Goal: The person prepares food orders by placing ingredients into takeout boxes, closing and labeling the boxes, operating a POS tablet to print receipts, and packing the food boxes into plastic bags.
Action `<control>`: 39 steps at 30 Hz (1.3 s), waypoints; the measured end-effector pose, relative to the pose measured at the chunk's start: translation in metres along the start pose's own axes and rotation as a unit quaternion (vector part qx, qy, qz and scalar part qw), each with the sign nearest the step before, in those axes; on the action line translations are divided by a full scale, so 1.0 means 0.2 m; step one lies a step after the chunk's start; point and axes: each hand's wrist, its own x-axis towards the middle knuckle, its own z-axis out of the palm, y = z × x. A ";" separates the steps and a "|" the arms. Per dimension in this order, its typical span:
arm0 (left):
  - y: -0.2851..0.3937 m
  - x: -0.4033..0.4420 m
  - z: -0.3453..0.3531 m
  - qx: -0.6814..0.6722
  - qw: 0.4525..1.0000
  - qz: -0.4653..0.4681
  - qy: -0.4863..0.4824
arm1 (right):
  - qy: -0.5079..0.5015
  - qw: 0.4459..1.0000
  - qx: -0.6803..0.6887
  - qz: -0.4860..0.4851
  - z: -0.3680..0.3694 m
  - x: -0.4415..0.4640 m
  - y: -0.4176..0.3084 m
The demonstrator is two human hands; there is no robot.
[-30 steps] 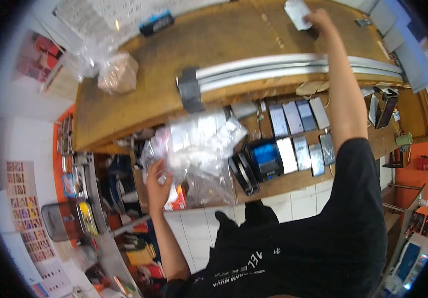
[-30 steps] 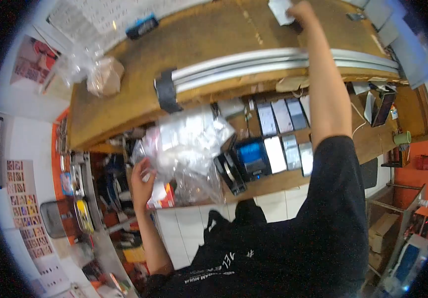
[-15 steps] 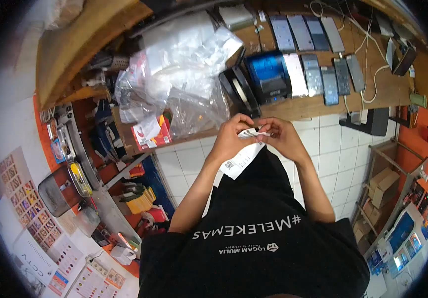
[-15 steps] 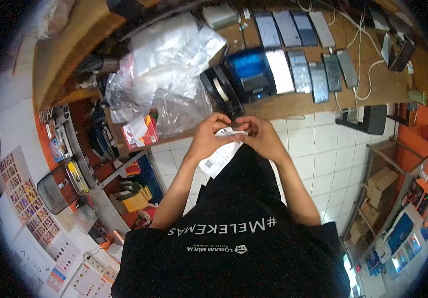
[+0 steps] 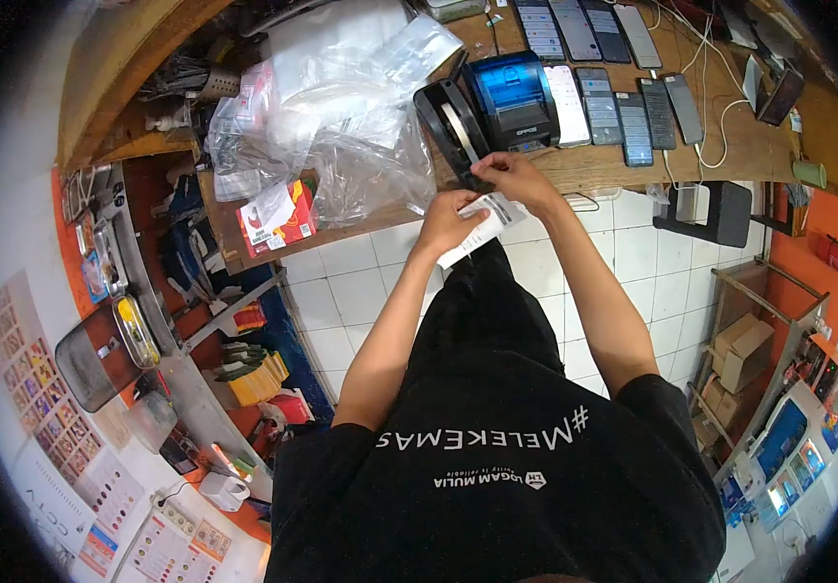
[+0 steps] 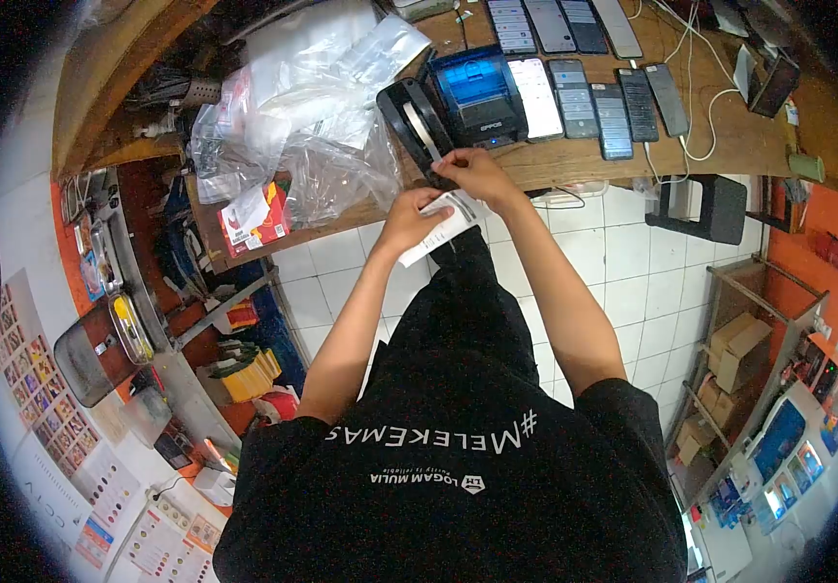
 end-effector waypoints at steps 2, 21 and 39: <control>0.03 0.02 -0.03 0.069 0.996 -0.047 -0.039 | -0.018 0.997 0.078 0.021 -0.02 -0.02 0.04; -0.13 0.08 0.23 -0.122 0.984 -0.036 0.125 | -0.052 0.988 -0.105 0.102 -0.09 -0.57 0.28; 1.52 0.26 -2.08 -0.054 0.689 0.435 0.577 | -0.050 0.804 -0.306 -0.508 0.33 0.79 -2.43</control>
